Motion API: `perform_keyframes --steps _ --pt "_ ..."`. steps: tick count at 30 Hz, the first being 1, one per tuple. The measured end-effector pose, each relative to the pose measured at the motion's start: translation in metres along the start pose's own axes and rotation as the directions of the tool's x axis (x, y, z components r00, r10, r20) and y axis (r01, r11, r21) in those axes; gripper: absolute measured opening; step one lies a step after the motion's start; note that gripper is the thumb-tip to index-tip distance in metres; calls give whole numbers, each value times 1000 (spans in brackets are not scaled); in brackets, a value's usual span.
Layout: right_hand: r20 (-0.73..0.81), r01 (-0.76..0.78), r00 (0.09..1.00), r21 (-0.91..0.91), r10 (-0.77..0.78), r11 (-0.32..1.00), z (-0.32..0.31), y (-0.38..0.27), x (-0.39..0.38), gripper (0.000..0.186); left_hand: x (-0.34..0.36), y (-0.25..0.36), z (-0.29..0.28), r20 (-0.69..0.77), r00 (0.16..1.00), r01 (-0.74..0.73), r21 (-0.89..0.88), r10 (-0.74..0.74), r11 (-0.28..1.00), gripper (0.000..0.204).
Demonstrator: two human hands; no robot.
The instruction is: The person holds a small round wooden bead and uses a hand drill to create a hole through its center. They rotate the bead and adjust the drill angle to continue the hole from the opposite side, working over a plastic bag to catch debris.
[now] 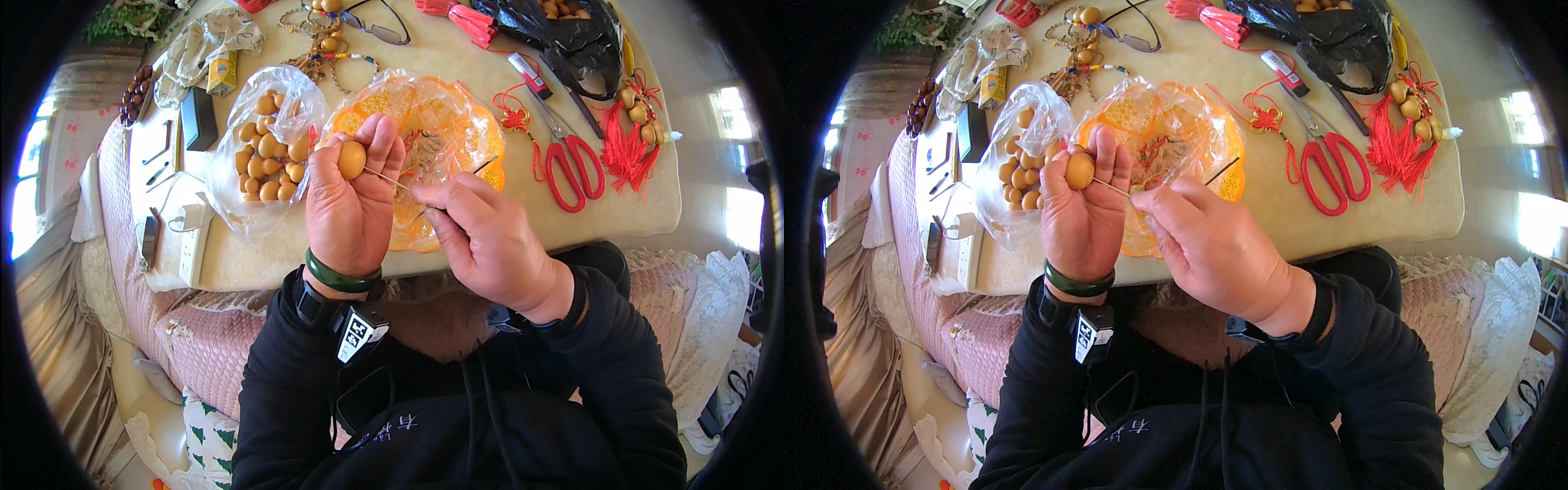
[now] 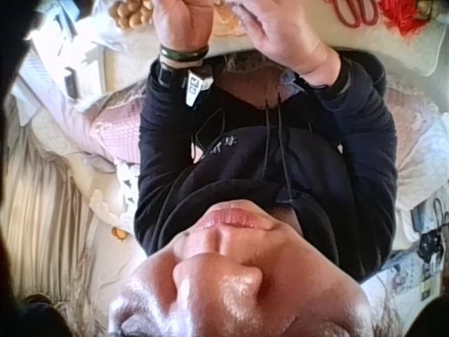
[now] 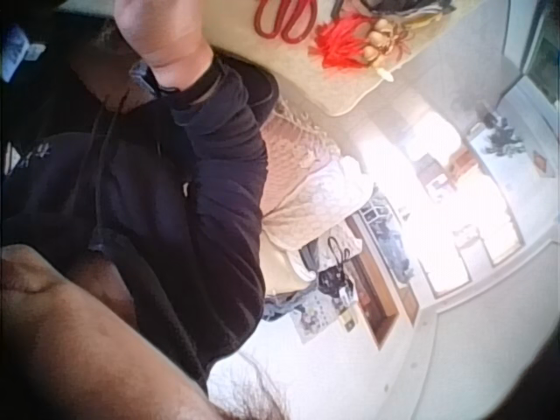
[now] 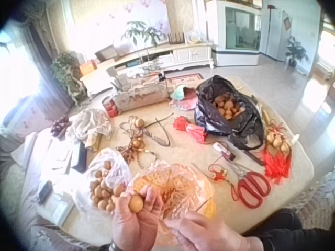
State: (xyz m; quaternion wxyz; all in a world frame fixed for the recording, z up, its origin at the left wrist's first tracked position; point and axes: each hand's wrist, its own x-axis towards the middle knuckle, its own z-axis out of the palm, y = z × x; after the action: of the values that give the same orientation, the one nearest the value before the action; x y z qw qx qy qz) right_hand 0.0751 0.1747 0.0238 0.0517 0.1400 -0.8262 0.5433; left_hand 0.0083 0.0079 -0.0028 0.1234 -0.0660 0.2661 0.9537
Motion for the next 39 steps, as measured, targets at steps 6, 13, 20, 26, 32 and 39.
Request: perform_keyframes --steps 6,13,20,26,32,39 --pt "14 -108 994 171 107 979 8 1 -2 19 0 -3 -2 -28 999 -24 -19 24 1000 17" --pt "53 -214 975 484 216 849 15 8 -1 18 -1 0 -3 -3 1000 -4 -32 4 999 16" --pt "-10 -51 999 179 53 983 11 7 1 19 4 6 0 -99 989 102 -100 -112 990 22" --pt "1 -23 1000 104 23 994 7 5 2 21 4 6 1 -106 985 123 -107 -135 987 25" --pt "13 -36 999 116 35 993 5 4 2 21 6 8 -1 -109 978 154 -181 -176 971 25" --pt "16 -21 1000 104 19 994 5 5 3 21 5 7 -1 -104 977 164 -181 -184 970 25"
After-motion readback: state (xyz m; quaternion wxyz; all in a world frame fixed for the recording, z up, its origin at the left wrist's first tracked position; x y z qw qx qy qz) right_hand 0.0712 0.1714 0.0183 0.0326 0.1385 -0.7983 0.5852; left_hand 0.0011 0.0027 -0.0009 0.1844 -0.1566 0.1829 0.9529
